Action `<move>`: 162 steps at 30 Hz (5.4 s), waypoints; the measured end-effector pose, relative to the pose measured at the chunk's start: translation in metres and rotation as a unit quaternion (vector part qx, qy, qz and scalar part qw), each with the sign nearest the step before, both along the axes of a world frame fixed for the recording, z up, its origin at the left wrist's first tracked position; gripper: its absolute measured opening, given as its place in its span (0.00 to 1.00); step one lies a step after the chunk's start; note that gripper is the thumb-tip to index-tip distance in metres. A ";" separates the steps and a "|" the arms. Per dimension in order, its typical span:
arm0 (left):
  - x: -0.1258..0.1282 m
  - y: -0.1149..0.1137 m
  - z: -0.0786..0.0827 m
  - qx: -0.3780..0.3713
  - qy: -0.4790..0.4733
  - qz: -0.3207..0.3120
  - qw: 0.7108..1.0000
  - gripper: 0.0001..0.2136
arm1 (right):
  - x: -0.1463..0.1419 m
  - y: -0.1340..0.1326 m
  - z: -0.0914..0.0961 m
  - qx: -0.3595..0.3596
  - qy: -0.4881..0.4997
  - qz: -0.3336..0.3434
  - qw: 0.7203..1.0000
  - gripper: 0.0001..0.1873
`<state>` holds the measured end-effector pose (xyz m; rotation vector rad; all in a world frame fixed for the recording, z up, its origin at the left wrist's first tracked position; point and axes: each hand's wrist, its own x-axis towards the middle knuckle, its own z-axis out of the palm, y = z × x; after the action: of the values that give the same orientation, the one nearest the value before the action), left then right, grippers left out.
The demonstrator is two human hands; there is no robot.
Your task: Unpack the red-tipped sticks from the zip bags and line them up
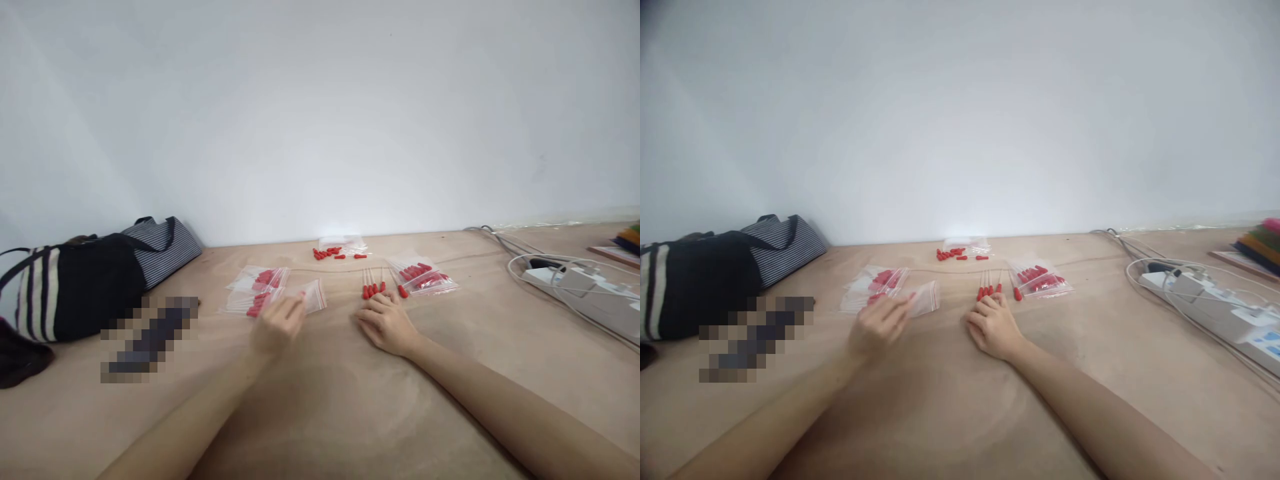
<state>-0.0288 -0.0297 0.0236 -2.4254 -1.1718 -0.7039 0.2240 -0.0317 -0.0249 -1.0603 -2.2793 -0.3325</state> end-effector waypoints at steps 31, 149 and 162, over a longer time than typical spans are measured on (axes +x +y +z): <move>0.033 -0.015 -0.016 -0.335 -0.065 -0.120 0.932 0.26 | -0.003 -0.014 0.001 -0.082 0.075 0.069 0.991 0.06; 0.051 0.024 -0.025 -0.084 0.030 -0.298 0.950 0.12 | -0.013 -0.008 0.004 0.157 0.017 0.135 0.978 0.08; 0.054 0.022 -0.020 -0.070 0.118 -0.308 0.942 0.10 | -0.012 -0.009 0.003 0.182 -0.031 0.122 0.975 0.16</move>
<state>0.0249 -0.0074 0.0037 -2.9208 -0.3667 -0.4762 0.2116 -0.0402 -0.0220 -0.5870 -2.2564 -0.6581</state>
